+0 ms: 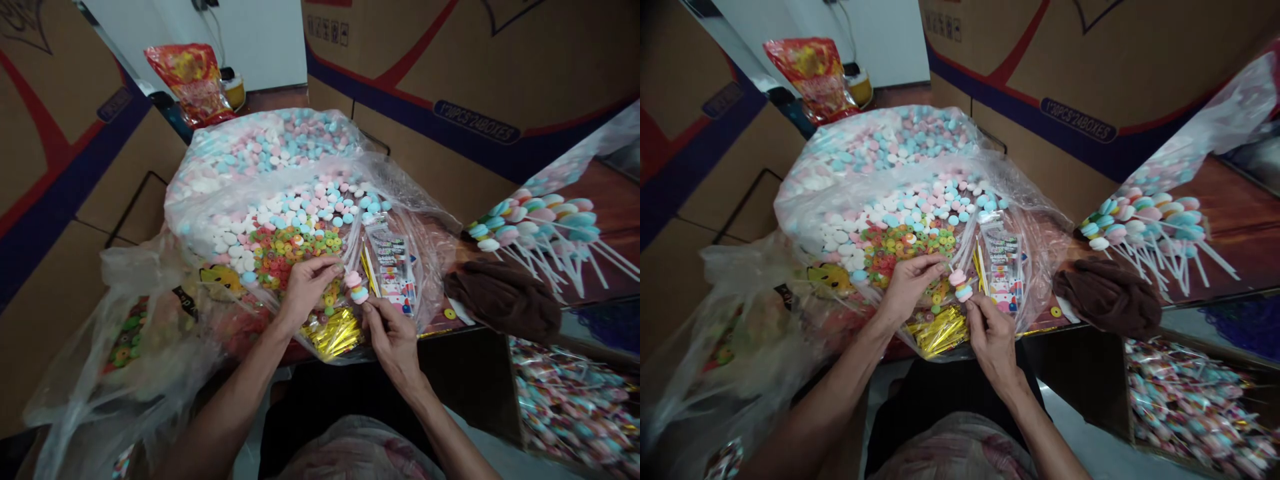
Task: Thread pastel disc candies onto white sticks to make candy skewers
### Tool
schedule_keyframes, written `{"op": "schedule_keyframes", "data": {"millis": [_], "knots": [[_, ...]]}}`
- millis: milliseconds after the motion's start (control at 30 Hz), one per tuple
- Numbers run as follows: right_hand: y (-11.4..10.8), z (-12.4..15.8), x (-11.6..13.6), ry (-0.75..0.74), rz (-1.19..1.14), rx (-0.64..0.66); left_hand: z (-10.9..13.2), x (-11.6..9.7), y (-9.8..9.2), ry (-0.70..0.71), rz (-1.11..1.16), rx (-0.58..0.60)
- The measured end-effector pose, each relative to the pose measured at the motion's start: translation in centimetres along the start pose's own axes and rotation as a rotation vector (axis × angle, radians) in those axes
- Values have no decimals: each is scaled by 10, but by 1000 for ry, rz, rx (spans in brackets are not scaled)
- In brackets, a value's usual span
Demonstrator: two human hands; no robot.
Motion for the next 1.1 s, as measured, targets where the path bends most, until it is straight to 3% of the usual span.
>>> {"op": "schedule_keyframes", "data": {"millis": [367, 567, 867, 1100], "knots": [[2, -2, 3, -24, 32, 24, 3, 0, 4, 11, 13, -18], [4, 0, 4, -47, 33, 31, 2, 5, 2, -60, 90, -56], [3, -3, 3, -11, 45, 21, 5, -3, 2, -39, 80, -49], [3, -3, 5, -36, 66, 3, 6, 4, 14, -72, 138, -52]]}}
Point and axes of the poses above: each hand's wrist, its own z-axis away from the middle knuckle, its own y-axis out of the palm, x = y × z, the point moved 8 cm from there along -z, towards the middle knuckle, and after that the axes turned 3 degrees about -x, right-handed, at the moved point
